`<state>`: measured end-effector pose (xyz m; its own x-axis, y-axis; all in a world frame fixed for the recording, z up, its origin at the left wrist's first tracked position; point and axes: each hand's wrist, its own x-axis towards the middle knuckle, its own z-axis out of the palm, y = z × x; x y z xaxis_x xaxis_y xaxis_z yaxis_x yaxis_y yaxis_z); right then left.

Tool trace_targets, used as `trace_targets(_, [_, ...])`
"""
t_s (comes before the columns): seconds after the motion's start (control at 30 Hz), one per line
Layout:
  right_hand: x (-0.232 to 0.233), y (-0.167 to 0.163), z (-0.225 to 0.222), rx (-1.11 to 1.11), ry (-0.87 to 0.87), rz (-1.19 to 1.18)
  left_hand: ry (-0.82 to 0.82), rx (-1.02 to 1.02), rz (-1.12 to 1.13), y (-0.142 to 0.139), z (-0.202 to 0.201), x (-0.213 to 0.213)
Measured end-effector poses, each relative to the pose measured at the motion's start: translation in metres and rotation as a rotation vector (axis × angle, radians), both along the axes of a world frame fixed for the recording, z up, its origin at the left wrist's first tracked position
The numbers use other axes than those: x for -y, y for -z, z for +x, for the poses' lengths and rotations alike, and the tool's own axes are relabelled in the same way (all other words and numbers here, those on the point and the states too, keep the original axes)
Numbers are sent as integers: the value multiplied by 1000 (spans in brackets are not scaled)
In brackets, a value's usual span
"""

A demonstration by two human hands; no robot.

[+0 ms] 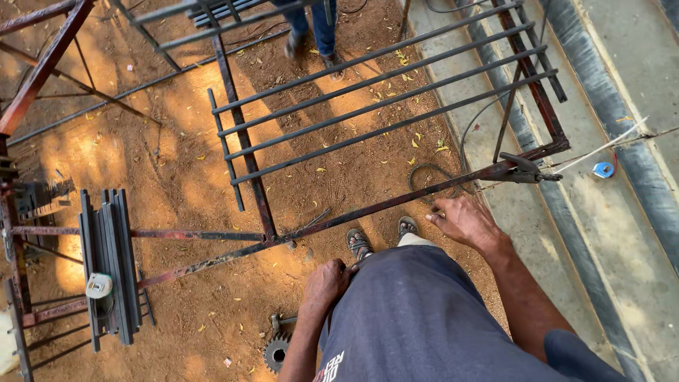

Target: The person uses a welding tool to join pieces of a metal frame, creating sparks as they work. They move the frame to weld different joints and then set the tool aside to reposition the frame by hand.

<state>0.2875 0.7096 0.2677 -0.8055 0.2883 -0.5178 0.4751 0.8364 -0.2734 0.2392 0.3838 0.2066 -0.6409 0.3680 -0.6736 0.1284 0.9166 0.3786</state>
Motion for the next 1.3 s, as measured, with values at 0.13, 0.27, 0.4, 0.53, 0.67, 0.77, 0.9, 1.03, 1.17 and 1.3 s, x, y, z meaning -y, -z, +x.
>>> trace_targets(0.13, [-12,6,9,58,28,-6,54,-9,-1,10,0,-14])
trace_targets(0.27, [-26,10,14,125,59,-20,86,-44,3,14,0,-31])
trace_targets(0.4, [-40,15,15,73,31,-28,74,-44,-8,11,-2,-49])
trace_targets(0.53, [-55,20,12,43,-29,-51,62,-61,-7,6,-2,-65])
trace_targets(0.67, [-68,23,7,64,-39,-56,41,-76,0,3,-1,-77])
trace_targets(0.77, [-75,22,1,55,-78,-42,3,-72,-7,1,-1,-85])
trace_targets(0.9, [-80,19,-7,73,-127,-53,-38,-78,-4,-1,1,-93])
trace_targets(1.03, [-78,16,-14,117,-158,-53,-51,-98,10,-1,-1,-97])
trace_targets(1.17, [-75,17,-20,169,-121,-91,-42,37,-81,2,-3,-100])
trace_targets(1.3, [-79,20,-23,113,-176,-65,-85,-52,5,6,0,-99])
